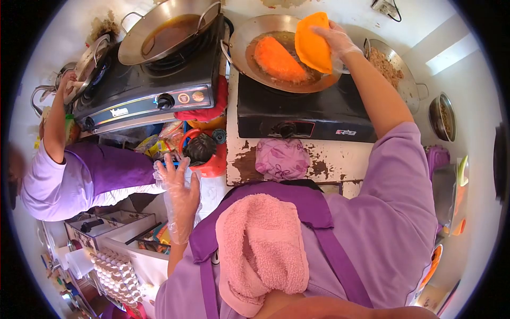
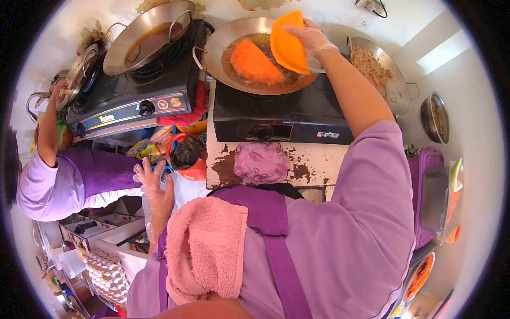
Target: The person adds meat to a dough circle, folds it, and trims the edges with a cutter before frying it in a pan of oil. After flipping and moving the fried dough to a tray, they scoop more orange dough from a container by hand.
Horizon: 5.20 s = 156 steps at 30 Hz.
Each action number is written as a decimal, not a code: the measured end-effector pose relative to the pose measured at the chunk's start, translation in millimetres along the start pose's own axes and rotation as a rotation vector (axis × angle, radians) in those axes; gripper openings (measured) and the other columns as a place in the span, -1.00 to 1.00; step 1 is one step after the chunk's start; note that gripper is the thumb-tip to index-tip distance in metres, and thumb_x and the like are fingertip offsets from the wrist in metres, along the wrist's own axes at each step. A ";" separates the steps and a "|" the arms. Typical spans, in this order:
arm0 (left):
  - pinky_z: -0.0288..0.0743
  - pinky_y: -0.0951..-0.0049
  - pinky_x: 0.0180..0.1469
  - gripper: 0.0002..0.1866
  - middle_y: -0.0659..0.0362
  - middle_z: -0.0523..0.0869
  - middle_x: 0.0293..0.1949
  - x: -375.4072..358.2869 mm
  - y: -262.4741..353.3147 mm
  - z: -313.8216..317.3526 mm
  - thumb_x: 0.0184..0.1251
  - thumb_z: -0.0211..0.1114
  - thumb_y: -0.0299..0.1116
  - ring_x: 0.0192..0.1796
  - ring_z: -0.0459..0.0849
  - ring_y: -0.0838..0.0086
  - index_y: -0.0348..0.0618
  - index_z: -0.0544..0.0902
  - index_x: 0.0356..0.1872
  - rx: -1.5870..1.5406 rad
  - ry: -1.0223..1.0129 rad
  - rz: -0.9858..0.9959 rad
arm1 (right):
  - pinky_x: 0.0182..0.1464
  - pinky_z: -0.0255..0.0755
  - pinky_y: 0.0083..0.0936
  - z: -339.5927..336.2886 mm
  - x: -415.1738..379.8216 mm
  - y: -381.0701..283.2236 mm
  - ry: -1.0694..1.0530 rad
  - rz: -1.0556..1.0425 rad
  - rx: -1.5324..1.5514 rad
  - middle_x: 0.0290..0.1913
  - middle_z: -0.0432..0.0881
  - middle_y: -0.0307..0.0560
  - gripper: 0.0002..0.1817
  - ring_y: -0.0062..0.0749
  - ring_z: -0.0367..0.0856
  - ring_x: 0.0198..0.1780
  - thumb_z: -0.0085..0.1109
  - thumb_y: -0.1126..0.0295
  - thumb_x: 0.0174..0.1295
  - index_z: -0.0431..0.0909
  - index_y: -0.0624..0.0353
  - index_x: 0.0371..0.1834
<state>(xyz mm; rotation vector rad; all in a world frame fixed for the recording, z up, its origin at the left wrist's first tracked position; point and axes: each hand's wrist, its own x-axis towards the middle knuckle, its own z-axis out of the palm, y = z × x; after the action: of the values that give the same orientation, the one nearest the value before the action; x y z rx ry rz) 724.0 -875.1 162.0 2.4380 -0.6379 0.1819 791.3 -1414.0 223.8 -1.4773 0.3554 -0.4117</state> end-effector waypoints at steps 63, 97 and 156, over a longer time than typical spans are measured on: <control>0.45 0.23 0.11 -0.55 0.00 0.64 -0.05 -323.5 -39.4 -35.4 0.17 0.24 -0.15 0.00 0.60 0.12 -0.16 0.57 0.05 0.153 -0.214 -0.387 | -0.32 0.47 -0.45 225.2 -240.2 -132.5 -1.493 -1.240 -0.309 -0.36 0.61 0.04 -0.12 -0.31 0.56 -0.40 0.10 -0.07 0.24 0.13 0.55 0.32; -0.10 -0.11 0.43 -0.49 -0.05 0.33 0.33 -875.4 -134.5 -261.1 0.24 0.09 -0.23 0.39 0.22 0.02 -0.09 0.42 0.24 0.395 0.185 -1.563 | 0.26 0.30 -0.26 846.9 -949.2 198.7 -2.464 -0.994 -1.214 0.12 0.53 0.17 -0.32 -0.02 0.45 0.21 0.13 0.00 0.20 0.30 0.11 0.32; 0.51 0.43 -0.07 -0.65 0.07 0.65 -0.18 -1022.2 -326.5 -506.4 0.25 0.21 -0.41 -0.12 0.62 0.41 -0.25 0.53 0.06 -0.720 0.649 -0.755 | 0.17 0.36 -0.06 888.3 -1225.2 192.4 -1.565 1.451 0.222 0.28 0.34 -0.08 -0.28 -0.23 0.36 0.26 -0.19 -0.28 0.29 0.19 -0.09 0.38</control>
<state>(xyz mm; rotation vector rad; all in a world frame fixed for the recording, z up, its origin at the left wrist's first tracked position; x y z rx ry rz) -2.2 62.3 122.0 1.6172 0.4487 0.3345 141.6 -43.0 64.6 -0.6392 0.0047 1.7140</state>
